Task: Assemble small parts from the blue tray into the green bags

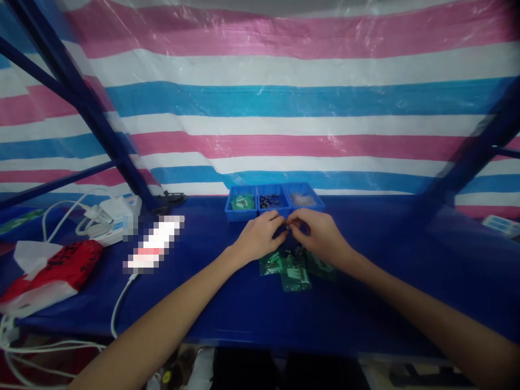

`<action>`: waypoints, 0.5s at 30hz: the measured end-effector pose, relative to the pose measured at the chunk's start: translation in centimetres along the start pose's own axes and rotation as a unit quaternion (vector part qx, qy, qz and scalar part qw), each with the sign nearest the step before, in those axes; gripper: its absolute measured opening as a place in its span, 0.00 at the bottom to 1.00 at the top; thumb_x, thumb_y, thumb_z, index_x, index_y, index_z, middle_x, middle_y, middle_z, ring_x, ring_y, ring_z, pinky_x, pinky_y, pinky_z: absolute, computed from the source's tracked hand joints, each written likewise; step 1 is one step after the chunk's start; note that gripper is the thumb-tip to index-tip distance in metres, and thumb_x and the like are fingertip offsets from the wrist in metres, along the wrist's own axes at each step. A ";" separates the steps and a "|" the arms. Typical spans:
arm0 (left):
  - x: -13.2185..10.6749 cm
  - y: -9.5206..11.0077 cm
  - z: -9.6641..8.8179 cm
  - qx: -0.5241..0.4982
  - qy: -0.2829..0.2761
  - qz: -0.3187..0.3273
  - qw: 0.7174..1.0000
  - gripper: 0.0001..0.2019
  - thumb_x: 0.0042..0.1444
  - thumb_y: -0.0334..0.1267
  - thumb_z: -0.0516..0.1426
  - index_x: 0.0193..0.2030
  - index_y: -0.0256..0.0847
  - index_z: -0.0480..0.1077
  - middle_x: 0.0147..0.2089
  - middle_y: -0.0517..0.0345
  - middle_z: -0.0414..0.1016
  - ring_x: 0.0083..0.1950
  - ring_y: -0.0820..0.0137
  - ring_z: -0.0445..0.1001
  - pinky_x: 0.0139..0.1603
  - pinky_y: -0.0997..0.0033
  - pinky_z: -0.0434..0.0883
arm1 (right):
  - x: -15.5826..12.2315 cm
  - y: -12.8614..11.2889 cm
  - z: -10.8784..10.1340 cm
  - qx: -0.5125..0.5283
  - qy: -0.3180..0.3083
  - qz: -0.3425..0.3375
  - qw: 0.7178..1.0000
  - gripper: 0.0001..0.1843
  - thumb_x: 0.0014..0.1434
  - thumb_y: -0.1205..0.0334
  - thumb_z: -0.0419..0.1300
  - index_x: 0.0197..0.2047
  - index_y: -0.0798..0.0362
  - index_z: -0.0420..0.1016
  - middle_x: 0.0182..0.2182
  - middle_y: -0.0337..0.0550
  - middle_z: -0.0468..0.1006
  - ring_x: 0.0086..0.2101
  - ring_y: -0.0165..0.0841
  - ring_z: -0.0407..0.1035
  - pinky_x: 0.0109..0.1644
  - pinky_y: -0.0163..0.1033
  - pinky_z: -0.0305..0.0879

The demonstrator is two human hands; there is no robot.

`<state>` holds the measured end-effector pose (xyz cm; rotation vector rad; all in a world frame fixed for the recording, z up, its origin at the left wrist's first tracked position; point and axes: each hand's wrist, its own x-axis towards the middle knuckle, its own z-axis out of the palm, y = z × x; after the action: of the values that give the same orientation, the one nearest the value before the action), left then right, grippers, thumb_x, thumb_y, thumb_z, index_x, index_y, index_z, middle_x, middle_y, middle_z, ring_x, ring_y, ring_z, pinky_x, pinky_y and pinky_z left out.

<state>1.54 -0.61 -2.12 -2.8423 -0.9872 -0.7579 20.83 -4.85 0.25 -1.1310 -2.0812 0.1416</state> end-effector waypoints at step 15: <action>0.2 -0.1 -0.8 -0.040 0.046 0.003 0.998 0.07 0.69 0.38 0.53 0.47 0.39 0.69 0.44 0.55 0.73 0.48 0.65 0.73 0.47 0.64 0.73 | 0.0 0.5 0.5 0.132 0.038 0.082 0.987 0.05 0.61 0.68 0.58 0.39 0.51 0.74 0.30 0.37 0.78 0.30 0.30 0.73 0.32 0.35 0.65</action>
<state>1.31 -0.57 -1.31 -2.8462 -0.9556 -0.9390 20.84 -4.40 -0.37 -1.1236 -1.8384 0.4327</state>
